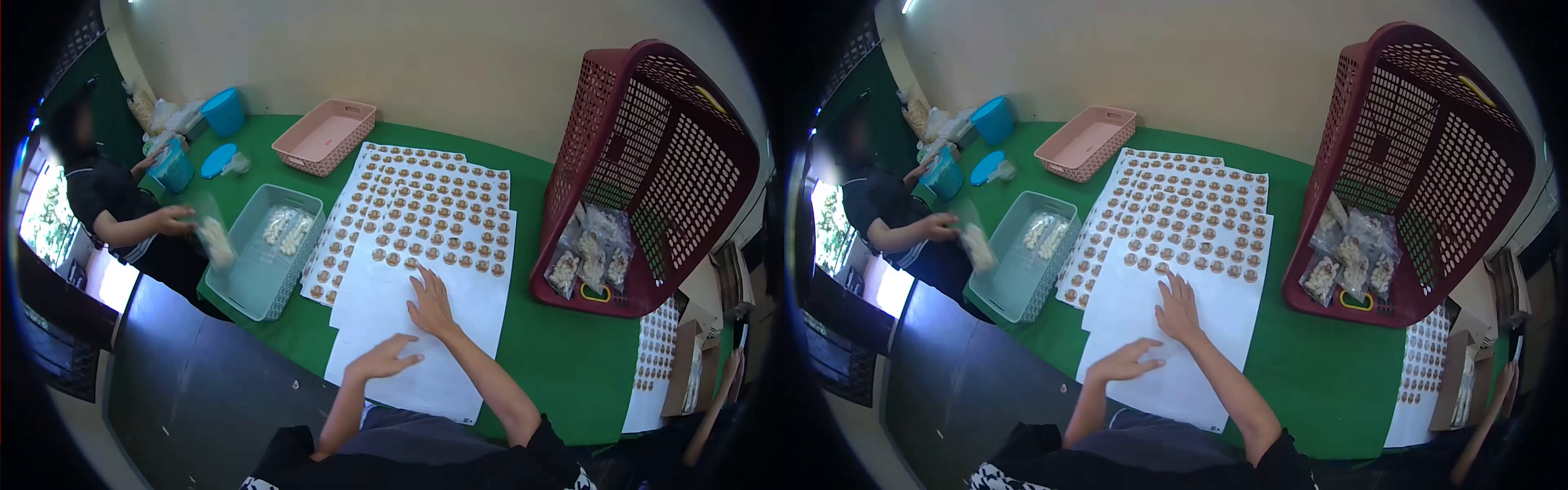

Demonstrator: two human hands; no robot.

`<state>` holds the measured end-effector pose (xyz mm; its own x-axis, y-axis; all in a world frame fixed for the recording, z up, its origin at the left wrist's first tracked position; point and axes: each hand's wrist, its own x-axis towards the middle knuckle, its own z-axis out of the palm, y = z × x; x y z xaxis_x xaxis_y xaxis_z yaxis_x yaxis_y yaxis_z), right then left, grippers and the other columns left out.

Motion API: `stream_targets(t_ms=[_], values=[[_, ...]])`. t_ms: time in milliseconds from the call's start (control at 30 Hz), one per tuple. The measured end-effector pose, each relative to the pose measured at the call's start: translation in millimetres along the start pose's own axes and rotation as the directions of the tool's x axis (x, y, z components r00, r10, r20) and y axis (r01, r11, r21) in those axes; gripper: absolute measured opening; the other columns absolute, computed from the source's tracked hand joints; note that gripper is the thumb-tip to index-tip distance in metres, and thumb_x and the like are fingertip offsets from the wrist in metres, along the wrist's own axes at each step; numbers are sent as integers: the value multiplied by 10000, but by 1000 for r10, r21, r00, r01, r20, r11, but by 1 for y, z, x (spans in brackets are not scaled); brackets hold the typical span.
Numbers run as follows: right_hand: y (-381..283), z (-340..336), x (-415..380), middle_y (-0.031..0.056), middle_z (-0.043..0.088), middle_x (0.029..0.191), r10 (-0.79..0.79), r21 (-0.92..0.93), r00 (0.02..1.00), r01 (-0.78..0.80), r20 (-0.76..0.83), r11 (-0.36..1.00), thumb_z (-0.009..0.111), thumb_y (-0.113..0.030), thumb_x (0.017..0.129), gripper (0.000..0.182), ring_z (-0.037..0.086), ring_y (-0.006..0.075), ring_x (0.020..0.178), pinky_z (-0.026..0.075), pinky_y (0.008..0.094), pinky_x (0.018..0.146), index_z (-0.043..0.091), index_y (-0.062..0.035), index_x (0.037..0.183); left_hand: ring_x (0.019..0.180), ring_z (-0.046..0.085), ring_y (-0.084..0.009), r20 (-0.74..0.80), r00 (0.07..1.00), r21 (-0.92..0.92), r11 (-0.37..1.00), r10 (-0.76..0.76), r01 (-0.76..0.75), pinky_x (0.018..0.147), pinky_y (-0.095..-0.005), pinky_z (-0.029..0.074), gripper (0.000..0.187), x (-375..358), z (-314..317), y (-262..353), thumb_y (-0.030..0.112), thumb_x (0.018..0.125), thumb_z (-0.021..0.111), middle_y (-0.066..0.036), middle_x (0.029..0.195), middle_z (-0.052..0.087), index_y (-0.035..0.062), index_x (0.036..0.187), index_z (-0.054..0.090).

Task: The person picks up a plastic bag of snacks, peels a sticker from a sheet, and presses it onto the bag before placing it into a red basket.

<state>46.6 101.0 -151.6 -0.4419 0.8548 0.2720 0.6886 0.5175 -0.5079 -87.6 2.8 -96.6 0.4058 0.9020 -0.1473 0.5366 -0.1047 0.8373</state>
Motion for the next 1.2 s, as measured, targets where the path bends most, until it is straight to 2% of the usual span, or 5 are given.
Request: stream_targets(t_ms=[567,800,967,1067,1200], values=[[15,-16,25,161,510,999,-54,279,953,140,-297,950,589,-32,681,417,535,232,817,432,296,714,455,21,1072,1023,428,-321,-924,54,-241,688,-378,684,814,-391,371,507,-14,-209,-179,247,631,641,-179,1132,420,24,1046,454],[12,-73,-56,50,543,626,415,589,839,-146,-352,795,668,-56,658,308,511,96,571,391,211,533,458,-1,877,913,528,-284,-710,288,-130,522,-642,843,754,-360,418,469,-33,-237,-177,256,543,708,-173,932,557,14,914,555],[15,-105,-120,29,529,654,704,855,673,-209,-227,476,660,-24,660,337,492,60,577,382,162,531,442,7,914,768,558,-185,-901,351,-310,944,-254,-111,674,-322,458,343,-33,-212,-72,184,655,655,-84,786,557,0,910,518],[11,-114,-135,58,537,697,764,892,599,-174,-241,418,634,-20,686,321,522,85,629,446,200,588,456,43,946,751,548,-158,-734,607,-679,332,-304,-655,672,-294,473,305,-25,-140,-6,185,761,549,-57,841,538,32,1006,451],[-12,-131,-130,109,545,828,790,911,548,-115,-276,397,577,24,721,176,556,141,750,479,240,651,523,77,880,717,538,-114,-90,996,-981,-170,-1,-89,612,-259,484,351,14,-32,8,221,798,522,-45,858,523,36,1073,407]])
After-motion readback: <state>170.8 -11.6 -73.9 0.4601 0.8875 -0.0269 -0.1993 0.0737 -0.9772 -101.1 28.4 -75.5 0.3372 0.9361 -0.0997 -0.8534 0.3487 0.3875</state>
